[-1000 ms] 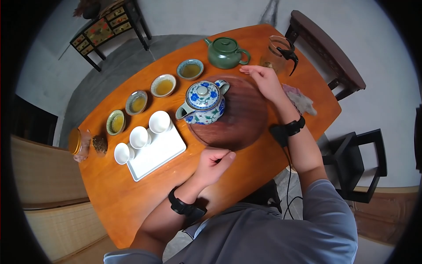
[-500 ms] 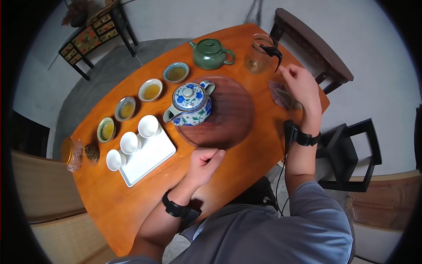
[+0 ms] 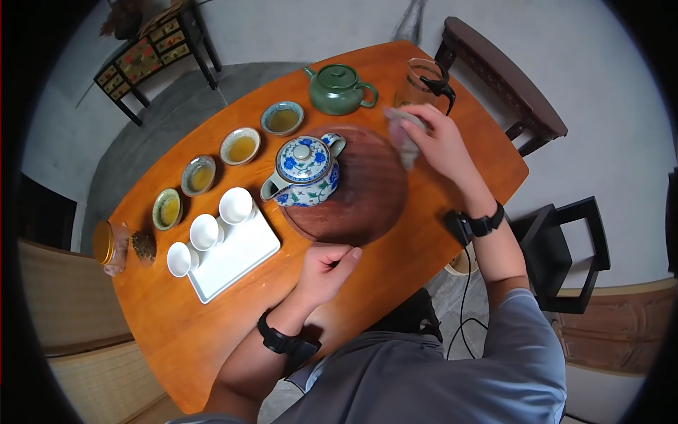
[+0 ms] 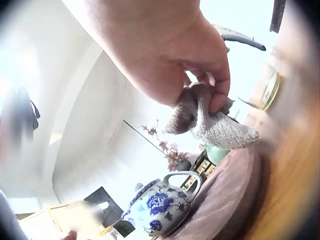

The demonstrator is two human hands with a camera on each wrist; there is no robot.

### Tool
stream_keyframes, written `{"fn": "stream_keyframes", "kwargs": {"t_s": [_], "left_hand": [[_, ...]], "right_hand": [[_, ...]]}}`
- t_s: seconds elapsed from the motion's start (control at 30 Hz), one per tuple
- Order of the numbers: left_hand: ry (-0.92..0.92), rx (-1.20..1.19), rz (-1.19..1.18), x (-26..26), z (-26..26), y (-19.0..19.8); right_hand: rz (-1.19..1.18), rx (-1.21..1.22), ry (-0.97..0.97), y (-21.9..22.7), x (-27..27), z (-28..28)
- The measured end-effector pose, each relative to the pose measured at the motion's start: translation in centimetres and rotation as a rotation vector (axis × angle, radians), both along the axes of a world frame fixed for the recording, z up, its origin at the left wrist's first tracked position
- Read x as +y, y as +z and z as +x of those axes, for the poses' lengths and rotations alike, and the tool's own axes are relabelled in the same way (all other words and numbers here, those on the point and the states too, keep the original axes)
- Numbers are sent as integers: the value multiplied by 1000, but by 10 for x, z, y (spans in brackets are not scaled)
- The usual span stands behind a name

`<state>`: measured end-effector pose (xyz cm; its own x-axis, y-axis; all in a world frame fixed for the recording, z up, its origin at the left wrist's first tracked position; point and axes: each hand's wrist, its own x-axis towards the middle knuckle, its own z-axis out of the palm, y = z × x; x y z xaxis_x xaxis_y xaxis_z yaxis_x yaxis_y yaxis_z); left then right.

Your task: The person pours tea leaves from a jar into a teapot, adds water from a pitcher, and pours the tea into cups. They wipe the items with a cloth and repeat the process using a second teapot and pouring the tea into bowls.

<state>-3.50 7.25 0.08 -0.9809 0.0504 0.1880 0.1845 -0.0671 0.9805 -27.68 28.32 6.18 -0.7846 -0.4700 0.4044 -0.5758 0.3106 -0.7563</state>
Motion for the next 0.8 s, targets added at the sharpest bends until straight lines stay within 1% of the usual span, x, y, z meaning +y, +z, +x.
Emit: {"fn": "stream_keyframes", "kwargs": {"t_s": [0.07,0.1,0.13,0.2,0.23,0.27,0.33,0.37,0.43,0.47,0.53,0.57,0.63,0.67,0.73,0.77,0.8], "left_hand": [[2,3,-11,-1,0,0],[3,3,-5,0,0,0],[6,4,2,0,0,-1],[2,1,8,0,0,-2],[-6,-5,14,-1,0,-2],[0,-1,16,-1,0,-3],[-5,-11,29,0,0,-3],[-5,-11,32,1,0,-2],[-6,-9,26,1,0,-2],[-7,-10,30,1,0,-2],[-11,8,29,0,0,-3],[-11,6,34,0,0,-3],[-19,-4,40,0,0,-2],[-18,-5,44,0,0,-1],[-27,5,35,0,0,-1],[-22,1,39,0,0,-1],[-22,20,27,0,-1,-1]], "right_hand": [[218,1,172,8,-32,3],[324,182,252,-12,-39,-7],[321,186,257,-16,-46,-7],[547,328,319,-20,-57,-2],[561,343,282,-22,-61,2],[562,348,287,-21,-64,3],[652,372,228,-20,-66,5],[655,372,228,-21,-64,5],[640,507,173,-23,-56,8],[644,506,174,-22,-51,9],[852,509,32,-17,-39,13],[857,508,34,-18,-34,17],[967,444,30,-17,-26,28],[971,443,32,-13,-21,31],[890,396,269,5,-10,38],[892,394,276,15,-5,37],[802,211,410,25,1,35]]}}
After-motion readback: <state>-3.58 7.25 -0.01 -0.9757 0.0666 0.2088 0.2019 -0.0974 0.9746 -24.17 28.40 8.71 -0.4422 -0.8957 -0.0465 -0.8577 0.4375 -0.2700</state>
